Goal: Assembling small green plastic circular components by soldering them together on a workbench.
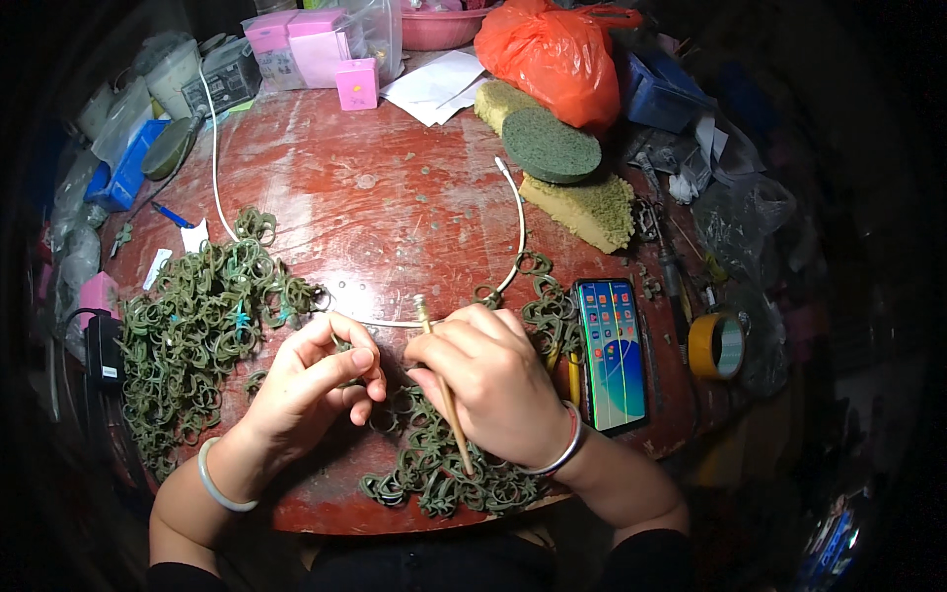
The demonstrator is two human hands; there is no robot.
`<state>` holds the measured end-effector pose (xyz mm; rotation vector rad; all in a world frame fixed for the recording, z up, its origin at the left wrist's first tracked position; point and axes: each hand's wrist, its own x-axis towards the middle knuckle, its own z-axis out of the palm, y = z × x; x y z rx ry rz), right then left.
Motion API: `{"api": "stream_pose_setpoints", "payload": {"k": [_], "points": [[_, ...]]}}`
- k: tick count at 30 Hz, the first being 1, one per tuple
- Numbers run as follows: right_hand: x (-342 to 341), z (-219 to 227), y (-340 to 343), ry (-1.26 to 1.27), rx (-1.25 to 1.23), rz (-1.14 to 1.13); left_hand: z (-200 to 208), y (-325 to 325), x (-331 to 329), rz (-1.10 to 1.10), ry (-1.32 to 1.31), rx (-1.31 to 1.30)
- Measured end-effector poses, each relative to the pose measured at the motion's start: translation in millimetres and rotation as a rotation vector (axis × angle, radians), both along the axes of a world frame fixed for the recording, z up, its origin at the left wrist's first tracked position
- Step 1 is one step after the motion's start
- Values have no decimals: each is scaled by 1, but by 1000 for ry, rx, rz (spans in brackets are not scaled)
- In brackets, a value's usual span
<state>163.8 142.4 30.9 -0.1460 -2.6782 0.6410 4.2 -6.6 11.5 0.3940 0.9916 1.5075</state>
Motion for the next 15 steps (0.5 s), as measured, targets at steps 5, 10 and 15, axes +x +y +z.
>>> {"api": "stream_pose_setpoints", "payload": {"k": [5, 10, 15], "points": [[-1, 5, 3, 263, -226, -42, 1, 1, 0, -13, -8, 11], [3, 5, 5, 262, -164, 79, 2, 0, 1, -150, 146, 47], [4, 13, 5, 280, -169, 70, 8, -2, -1, -128, 205, 14]]}}
